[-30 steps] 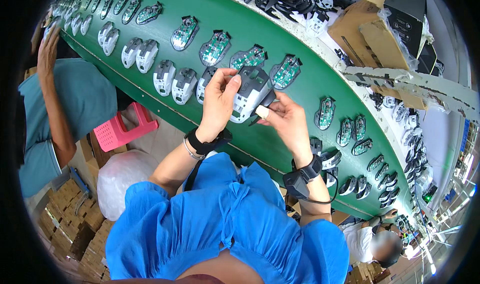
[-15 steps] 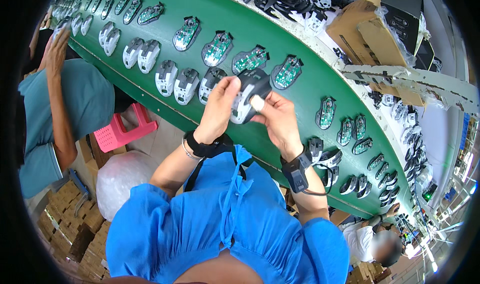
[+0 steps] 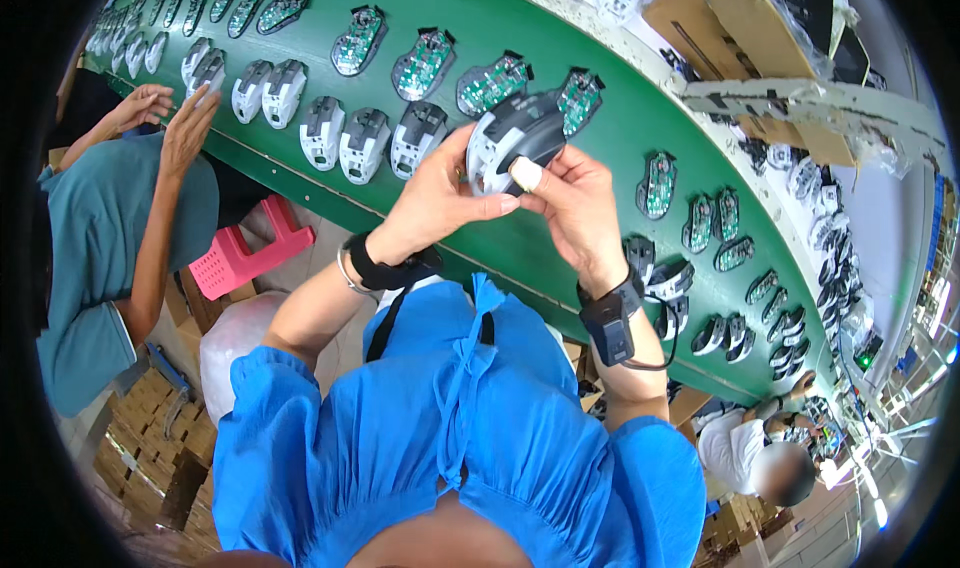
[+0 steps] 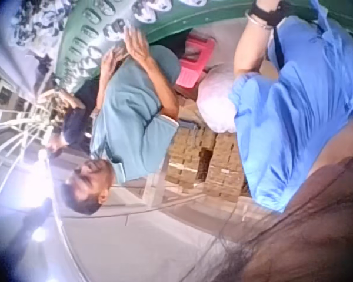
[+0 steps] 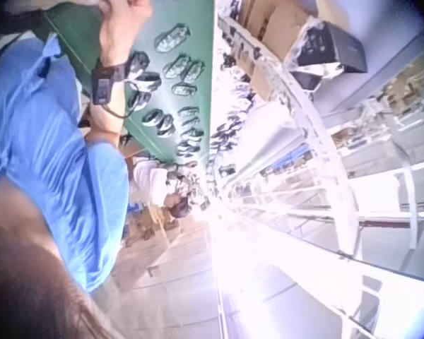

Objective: Assembling the external shell and internal components of gaming mice on a production line.

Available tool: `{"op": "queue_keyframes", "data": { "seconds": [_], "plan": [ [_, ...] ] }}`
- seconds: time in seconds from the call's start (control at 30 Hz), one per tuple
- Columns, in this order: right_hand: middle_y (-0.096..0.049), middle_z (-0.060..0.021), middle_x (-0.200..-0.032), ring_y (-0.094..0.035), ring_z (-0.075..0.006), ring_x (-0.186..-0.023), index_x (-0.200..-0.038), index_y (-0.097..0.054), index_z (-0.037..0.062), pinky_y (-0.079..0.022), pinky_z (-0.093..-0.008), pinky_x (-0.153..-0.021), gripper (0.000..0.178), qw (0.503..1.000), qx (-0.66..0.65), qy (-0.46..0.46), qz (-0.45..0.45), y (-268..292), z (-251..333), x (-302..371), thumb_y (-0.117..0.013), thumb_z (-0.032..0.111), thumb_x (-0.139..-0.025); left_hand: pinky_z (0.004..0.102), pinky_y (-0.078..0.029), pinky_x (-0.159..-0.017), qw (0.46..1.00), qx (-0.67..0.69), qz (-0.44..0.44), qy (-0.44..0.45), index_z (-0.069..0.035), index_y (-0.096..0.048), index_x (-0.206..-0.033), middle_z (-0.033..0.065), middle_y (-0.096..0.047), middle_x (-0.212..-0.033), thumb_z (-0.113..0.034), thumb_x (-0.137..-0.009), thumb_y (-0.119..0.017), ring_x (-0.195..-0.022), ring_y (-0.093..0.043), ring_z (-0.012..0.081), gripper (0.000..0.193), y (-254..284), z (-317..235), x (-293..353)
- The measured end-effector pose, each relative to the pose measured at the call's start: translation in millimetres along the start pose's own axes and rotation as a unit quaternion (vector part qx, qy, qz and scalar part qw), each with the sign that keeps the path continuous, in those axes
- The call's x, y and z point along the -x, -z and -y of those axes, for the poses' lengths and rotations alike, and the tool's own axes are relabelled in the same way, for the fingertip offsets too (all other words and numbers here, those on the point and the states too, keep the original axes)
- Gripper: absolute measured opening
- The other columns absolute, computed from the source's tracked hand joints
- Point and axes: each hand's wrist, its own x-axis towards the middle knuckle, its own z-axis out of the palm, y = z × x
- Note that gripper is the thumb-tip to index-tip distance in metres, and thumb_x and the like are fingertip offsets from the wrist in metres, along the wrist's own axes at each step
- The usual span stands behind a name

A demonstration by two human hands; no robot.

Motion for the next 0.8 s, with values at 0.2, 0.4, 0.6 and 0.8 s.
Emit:
{"op": "queue_keyframes", "data": {
  "seconds": [0.2,0.4,0.6,0.8],
  "plan": [
    [-0.069,-0.0062,-0.091,-0.065,-0.0120,-0.080,-0.102,-0.065,-0.0002,-0.056,-0.0261,-0.069,0.023,0.998,0.050,0.014,-0.018,-3.1,6.5,15.5,-0.071,0.001,-0.080,0.0303,-0.049,-0.091,0.999,-0.011,0.011,0.047,0.001,-0.043,-0.133,0.0066,-0.059,-0.117,-0.007,-0.071,-0.081,-0.108,-0.057,0.0146,0.073,-8.0,-13.6,7.7],
    [-0.066,-0.0025,-0.084,-0.062,-0.0112,-0.077,-0.099,-0.065,-0.0013,-0.052,-0.0266,-0.072,0.024,0.995,0.088,-0.030,-0.029,15.1,-17.0,29.7,-0.075,0.008,-0.080,0.0292,-0.047,-0.094,0.997,-0.007,0.049,0.062,0.002,-0.047,-0.130,0.0050,-0.059,-0.116,-0.003,-0.069,-0.079,-0.105,-0.056,0.0118,0.069,-4.3,3.1,17.9],
    [-0.053,-0.0077,-0.123,-0.052,-0.0165,-0.113,-0.130,-0.046,0.0030,-0.045,-0.0313,-0.095,0.077,0.981,0.144,-0.121,0.059,-2.0,4.3,88.3,-0.085,0.017,-0.066,0.0352,-0.046,-0.098,0.972,-0.024,0.170,0.163,-0.003,-0.041,-0.138,0.0060,-0.049,-0.131,-0.008,-0.066,-0.082,-0.119,-0.050,0.0166,0.083,-1.8,-22.4,95.4],
    [-0.060,-0.0134,-0.118,-0.058,-0.0262,-0.111,-0.119,-0.058,0.0034,-0.044,-0.0391,-0.096,0.068,0.903,0.366,0.129,0.182,-46.4,39.0,122.1,-0.088,0.022,-0.061,0.0370,-0.051,-0.084,0.972,-0.115,0.127,-0.161,0.002,-0.056,-0.119,0.0217,-0.058,-0.115,-0.017,-0.057,-0.087,-0.102,-0.061,0.0335,0.072,-13.8,-68.5,112.9]
  ]
}}
